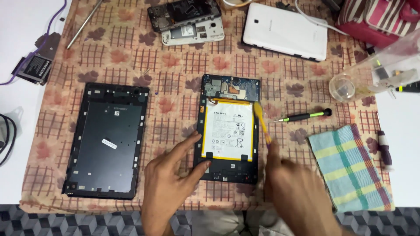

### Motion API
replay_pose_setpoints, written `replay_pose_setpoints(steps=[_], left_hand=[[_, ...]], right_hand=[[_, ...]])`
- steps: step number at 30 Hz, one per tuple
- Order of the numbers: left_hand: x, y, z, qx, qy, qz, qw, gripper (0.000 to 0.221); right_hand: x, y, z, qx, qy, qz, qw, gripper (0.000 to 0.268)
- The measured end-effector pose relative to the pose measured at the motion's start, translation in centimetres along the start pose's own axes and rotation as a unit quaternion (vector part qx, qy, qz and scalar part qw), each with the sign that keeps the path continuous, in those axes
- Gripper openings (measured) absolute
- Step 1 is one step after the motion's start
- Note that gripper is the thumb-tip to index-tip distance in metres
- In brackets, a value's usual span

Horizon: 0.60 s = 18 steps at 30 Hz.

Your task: The person uses a yellow plastic spudger to pry and separate the battery from the internal frame of a disassembled tablet. They apply a liquid from a spray bottle to the battery area and continue prying around the edges to loosen the adhesive.

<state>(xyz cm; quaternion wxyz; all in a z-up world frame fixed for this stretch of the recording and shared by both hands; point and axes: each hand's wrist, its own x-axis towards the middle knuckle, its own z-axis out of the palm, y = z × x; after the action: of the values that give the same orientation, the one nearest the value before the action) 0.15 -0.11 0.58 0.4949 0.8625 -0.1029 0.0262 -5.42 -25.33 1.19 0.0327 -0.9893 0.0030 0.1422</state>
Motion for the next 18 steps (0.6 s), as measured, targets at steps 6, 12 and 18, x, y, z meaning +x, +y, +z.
replay_pose_setpoints(steps=[6,12,18], left_hand=[[0.3,1.2,-0.3,0.001,-0.007,-0.011,1.000,0.059],[0.3,1.1,-0.3,-0.012,-0.013,-0.043,0.999,0.059],[0.2,1.2,-0.2,-0.030,-0.038,-0.091,0.995,0.056]], right_hand=[[-0.1,-0.5,-0.2,-0.025,0.045,0.003,0.999,0.053],[1.6,-0.6,-1.3,0.191,0.134,0.035,0.972,0.024],[3.9,-1.1,-5.7,0.311,0.177,0.026,0.934,0.017]])
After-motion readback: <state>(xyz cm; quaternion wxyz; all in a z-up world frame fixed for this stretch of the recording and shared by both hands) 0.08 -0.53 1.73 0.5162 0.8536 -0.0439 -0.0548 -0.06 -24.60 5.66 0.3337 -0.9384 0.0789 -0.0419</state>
